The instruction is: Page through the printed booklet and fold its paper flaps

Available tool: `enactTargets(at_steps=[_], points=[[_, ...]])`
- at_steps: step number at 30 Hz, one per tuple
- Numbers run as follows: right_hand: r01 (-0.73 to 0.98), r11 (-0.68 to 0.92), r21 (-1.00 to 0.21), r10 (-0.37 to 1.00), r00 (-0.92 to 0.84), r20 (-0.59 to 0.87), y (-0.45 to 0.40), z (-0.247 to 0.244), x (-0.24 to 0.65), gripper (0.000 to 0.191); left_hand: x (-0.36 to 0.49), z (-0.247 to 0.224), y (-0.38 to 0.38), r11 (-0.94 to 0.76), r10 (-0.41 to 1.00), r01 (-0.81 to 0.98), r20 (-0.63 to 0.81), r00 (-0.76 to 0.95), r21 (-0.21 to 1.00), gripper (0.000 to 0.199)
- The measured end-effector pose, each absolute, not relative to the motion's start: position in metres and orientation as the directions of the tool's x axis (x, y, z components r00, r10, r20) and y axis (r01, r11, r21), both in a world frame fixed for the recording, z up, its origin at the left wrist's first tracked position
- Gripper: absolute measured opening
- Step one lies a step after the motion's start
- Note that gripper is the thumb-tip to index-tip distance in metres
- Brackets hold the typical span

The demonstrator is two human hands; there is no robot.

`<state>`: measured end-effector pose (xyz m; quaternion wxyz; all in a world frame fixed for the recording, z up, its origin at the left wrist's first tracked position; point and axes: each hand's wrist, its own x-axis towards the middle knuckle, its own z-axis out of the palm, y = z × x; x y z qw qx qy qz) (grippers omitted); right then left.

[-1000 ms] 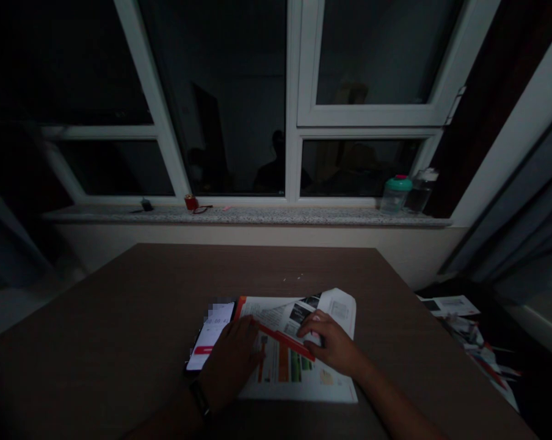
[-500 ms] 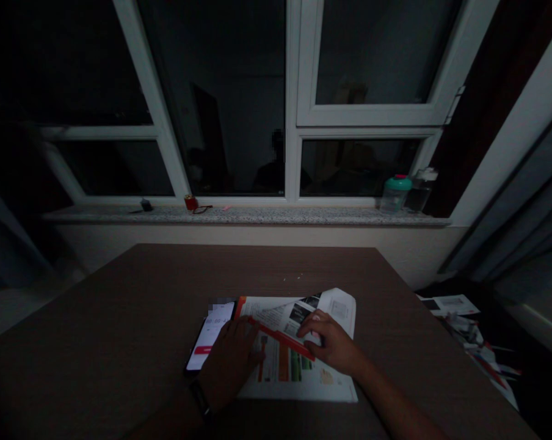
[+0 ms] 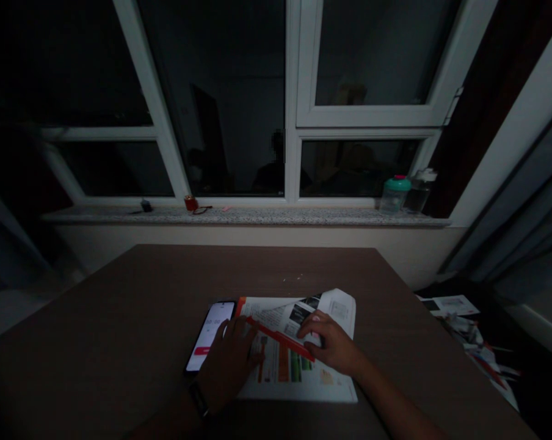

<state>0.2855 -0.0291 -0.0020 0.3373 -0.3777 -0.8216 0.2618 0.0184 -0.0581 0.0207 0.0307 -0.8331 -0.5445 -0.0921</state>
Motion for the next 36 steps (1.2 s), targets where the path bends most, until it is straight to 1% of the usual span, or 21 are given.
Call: enactTargets(at_steps=[3,5,8,11,17,20,23,28,32,36], points=[[0.441,0.569,-0.694,0.802,-0.481,0.353,-0.029,-0.002,0.285,0.023,0.021,0.018,-0.057,-0.474,0.873,0.874,0.190,0.450,0.109,0.047],[0.447,0.558,-0.699,0.810,-0.476,0.341,-0.029,-0.003,0.285,0.023,0.022,0.013,-0.057,-0.533,0.844,0.831,0.167,0.509,0.157,0.050],[0.452,0.554,-0.699,0.813,-0.474,0.338,-0.029,-0.004,0.285,0.021,0.024,0.007,-0.058,-0.550,0.835,0.813,0.143,0.531,0.190,0.058],[0.438,0.566,-0.699,0.804,-0.481,0.350,-0.029,-0.003,0.285,0.020,0.025,0.006,-0.060,-0.538,0.843,0.822,0.110,0.526,0.189,0.056],[0.431,0.566,-0.703,0.802,-0.487,0.347,-0.030,0.001,0.284,0.019,0.026,0.009,-0.059,-0.527,0.849,0.830,0.077,0.522,0.181,0.061],[0.448,0.559,-0.698,0.808,-0.483,0.337,-0.029,-0.002,0.284,0.017,0.025,0.006,-0.058,-0.531,0.847,0.827,0.088,0.524,0.182,0.061],[0.454,0.560,-0.693,0.809,-0.479,0.340,-0.028,-0.006,0.286,0.015,0.023,0.005,-0.057,-0.555,0.832,0.808,0.124,0.541,0.196,0.057],[0.450,0.569,-0.688,0.803,-0.485,0.347,-0.028,-0.006,0.286,0.013,0.023,0.013,-0.057,-0.527,0.850,0.829,0.088,0.520,0.189,0.057],[0.453,0.589,-0.669,0.789,-0.502,0.354,-0.029,-0.003,0.286,0.014,0.023,0.016,-0.056,-0.514,0.858,0.838,0.094,0.506,0.181,0.054],[0.455,0.592,-0.665,0.788,-0.502,0.357,-0.029,-0.002,0.285,0.014,0.021,0.013,-0.054,-0.523,0.853,0.832,0.105,0.512,0.185,0.056]])
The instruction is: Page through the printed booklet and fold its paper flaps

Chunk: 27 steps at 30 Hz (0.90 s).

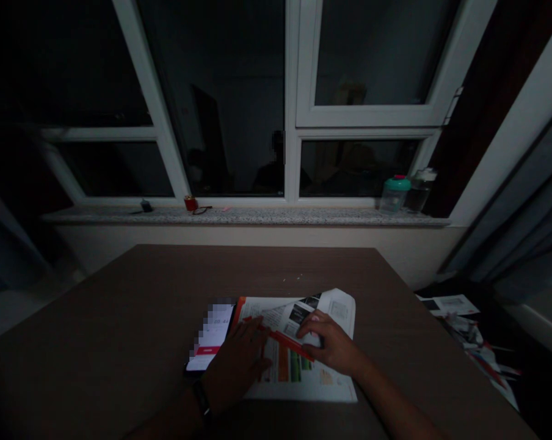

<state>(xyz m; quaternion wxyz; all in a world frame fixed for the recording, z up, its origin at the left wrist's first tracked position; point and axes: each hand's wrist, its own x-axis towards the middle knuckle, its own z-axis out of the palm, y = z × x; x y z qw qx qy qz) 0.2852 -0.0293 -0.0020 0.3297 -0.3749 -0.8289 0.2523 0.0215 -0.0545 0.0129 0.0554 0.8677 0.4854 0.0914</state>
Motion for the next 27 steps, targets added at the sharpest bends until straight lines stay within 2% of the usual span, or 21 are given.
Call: enactTargets(at_steps=[15,27], points=[[0.459,0.582,-0.671,0.794,-0.500,0.347,-0.029,-0.006,0.287,0.014,0.022,0.011,-0.054,-0.512,0.859,0.836,0.102,0.502,0.196,0.053],[0.456,0.588,-0.668,0.791,-0.496,0.357,-0.028,-0.006,0.286,0.015,0.021,0.019,-0.057,-0.472,0.879,0.856,0.190,0.437,0.210,0.045]])
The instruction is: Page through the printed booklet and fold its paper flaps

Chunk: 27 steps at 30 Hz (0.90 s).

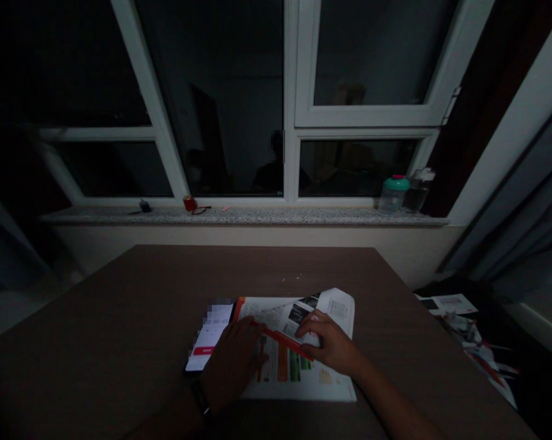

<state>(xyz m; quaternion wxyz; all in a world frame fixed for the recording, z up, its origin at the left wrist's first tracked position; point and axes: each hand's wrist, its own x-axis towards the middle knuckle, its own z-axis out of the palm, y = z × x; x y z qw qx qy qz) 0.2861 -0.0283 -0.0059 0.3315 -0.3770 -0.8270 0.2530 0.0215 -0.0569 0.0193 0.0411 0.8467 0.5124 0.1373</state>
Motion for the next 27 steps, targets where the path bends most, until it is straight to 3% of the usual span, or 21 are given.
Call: enactTargets(at_steps=[16,27], points=[[0.462,0.602,-0.651,0.781,-0.509,0.362,-0.0296,-0.0032,0.2858,0.014,0.0200,0.0159,-0.0562,-0.449,0.890,0.874,0.180,0.419,0.185,0.049],[0.450,0.609,-0.653,0.773,-0.518,0.365,-0.0275,-0.0070,0.2868,0.015,0.0191,0.0228,-0.0571,-0.377,0.921,0.923,0.137,0.365,0.077,0.049]])
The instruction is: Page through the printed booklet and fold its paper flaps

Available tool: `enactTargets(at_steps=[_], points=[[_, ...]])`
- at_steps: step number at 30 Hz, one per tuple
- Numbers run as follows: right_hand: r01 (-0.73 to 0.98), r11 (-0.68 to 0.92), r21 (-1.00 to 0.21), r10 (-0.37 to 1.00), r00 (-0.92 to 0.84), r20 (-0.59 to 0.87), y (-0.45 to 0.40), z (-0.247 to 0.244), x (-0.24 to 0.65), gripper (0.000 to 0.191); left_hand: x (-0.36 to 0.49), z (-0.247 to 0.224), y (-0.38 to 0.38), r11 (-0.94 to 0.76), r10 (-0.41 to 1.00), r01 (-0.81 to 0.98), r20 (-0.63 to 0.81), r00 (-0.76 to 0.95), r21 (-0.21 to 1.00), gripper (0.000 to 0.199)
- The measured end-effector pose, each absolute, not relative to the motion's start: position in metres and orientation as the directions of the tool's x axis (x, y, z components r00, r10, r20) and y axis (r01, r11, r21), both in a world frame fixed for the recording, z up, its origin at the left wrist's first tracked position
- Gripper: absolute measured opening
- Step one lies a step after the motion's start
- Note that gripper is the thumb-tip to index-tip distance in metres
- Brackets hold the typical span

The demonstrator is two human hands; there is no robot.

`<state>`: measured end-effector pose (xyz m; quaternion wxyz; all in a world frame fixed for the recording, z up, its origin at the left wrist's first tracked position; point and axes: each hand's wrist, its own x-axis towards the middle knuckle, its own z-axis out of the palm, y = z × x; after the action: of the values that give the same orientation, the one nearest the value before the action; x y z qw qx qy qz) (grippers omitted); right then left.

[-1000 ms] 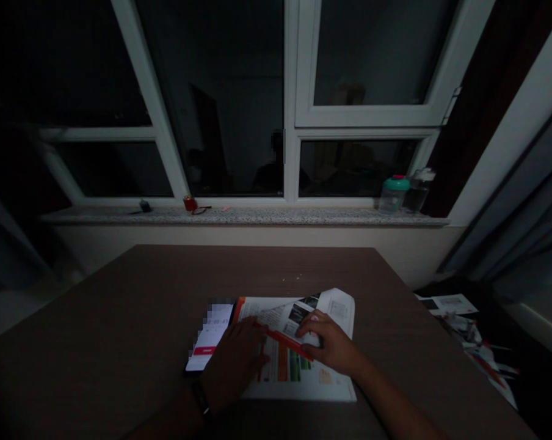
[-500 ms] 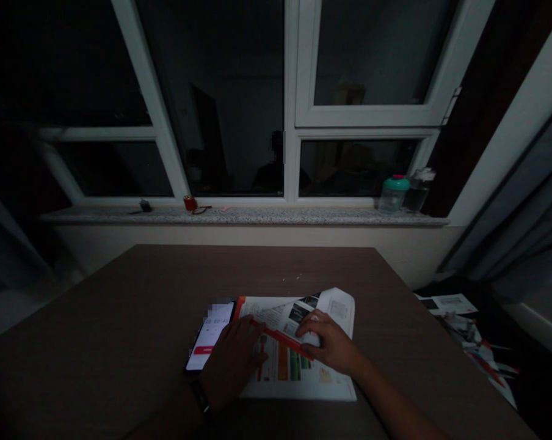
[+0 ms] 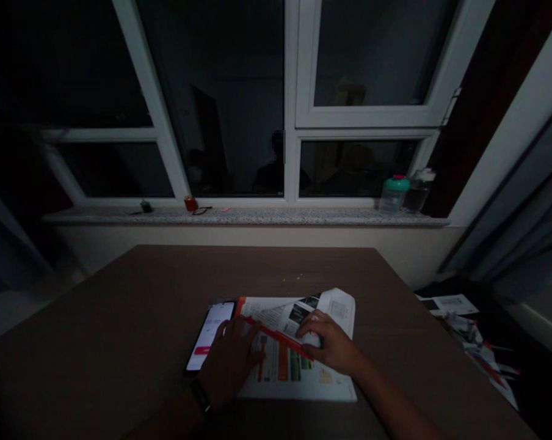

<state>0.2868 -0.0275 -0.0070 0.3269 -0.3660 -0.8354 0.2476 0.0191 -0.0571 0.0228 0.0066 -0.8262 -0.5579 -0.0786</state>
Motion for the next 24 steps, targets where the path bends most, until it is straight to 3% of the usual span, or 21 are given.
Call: enactTargets(at_steps=[8,18,24], points=[[0.443,0.609,-0.658,0.775,-0.508,0.375,-0.028,-0.006,0.286,0.014,0.020,0.026,-0.057,-0.419,0.904,0.903,0.139,0.404,0.100,0.048],[0.446,0.604,-0.660,0.777,-0.515,0.362,-0.028,-0.003,0.286,0.014,0.021,0.012,-0.051,-0.475,0.880,0.870,0.068,0.470,0.134,0.064],[0.450,0.589,-0.671,0.787,-0.508,0.350,-0.028,-0.003,0.286,0.015,0.022,0.019,-0.053,-0.478,0.878,0.872,0.050,0.476,0.107,0.059]])
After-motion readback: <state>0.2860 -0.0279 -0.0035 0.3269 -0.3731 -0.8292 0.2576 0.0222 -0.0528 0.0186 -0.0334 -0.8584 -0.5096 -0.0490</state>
